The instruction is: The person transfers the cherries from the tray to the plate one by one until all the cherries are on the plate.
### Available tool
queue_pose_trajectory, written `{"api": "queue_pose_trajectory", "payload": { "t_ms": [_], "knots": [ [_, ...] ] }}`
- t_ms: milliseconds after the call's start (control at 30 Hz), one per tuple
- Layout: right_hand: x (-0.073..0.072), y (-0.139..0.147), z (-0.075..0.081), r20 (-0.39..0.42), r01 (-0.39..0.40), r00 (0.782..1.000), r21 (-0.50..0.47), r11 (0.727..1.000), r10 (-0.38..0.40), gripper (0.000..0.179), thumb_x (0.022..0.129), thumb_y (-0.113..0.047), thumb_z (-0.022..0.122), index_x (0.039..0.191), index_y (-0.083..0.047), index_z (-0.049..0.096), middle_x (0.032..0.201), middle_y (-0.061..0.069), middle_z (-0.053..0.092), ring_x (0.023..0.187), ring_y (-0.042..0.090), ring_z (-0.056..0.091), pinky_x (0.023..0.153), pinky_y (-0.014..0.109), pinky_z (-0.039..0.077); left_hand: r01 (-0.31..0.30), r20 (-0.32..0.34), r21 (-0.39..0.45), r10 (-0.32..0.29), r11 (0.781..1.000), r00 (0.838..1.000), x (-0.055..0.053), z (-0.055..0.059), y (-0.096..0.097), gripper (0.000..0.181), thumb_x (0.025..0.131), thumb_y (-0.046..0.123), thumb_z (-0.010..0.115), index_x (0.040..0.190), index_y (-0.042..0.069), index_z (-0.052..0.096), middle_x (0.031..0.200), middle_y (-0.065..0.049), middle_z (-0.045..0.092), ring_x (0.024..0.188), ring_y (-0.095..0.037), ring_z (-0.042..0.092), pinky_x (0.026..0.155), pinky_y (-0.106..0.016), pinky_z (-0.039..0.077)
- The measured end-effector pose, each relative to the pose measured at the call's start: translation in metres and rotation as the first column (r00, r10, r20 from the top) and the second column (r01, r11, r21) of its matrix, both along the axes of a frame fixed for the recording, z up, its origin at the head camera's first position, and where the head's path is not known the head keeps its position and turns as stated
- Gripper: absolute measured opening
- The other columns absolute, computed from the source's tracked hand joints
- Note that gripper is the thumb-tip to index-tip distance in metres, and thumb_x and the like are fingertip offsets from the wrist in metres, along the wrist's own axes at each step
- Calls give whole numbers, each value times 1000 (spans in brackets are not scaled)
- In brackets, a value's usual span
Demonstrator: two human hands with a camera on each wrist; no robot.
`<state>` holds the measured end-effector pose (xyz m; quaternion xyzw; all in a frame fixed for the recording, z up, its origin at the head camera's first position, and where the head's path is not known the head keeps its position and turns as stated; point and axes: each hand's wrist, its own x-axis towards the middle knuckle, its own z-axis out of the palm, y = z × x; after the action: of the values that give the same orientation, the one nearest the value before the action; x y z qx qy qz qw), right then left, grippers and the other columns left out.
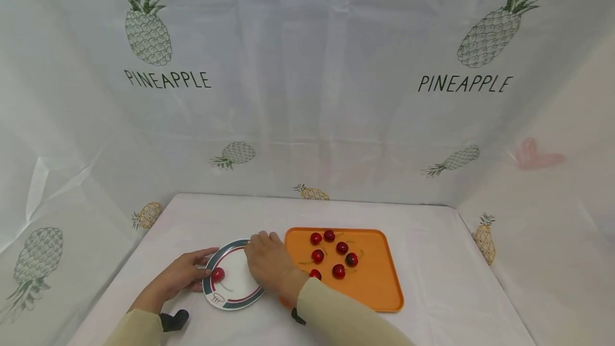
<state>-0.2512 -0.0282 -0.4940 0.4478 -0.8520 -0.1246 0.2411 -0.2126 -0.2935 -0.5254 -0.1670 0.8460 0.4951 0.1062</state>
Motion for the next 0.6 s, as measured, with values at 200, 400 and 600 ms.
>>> {"api": "queue_pose_trajectory", "payload": {
  "t_ms": [200, 400, 600],
  "knots": [
    [2, 32, 7, 5, 4, 1000, -4, 1000, -4, 29, 101, -41, 68, 111, -14, 65, 98, 0, 56, 96, 20, 47, 83, 29, 46, 1, -1, 2, -1, 1000, 1000, 1, -1, -1, 65, 94, -2, 72, 154, 15, 55, 146, -30, 52, 78, -21, 66, 66, -32, 62],
    [-1, 81, -1, 57, 35, 998, -52, 998, -32, 21, 103, -34, 66, 108, -14, 61, 96, 1, 50, 93, 22, 44, 81, 31, 41, -5, 5, 3, 5, 1000, 1000, 2, -1, 0, 65, 94, -2, 72, 154, 15, 55, 146, -29, 52, 78, -20, 66, 66, -33, 62],
    [-9, 138, -10, 23, 25, 999, -108, 994, -23, 24, 100, -32, 71, 108, -12, 60, 95, 3, 52, 91, 23, 45, 77, 32, 41, -5, 4, 9, 5, 1000, 1000, 1, 0, -1, 65, 94, -3, 71, 155, 15, 55, 146, -28, 53, 79, -20, 66, 67, -33, 62]
  ]
}}
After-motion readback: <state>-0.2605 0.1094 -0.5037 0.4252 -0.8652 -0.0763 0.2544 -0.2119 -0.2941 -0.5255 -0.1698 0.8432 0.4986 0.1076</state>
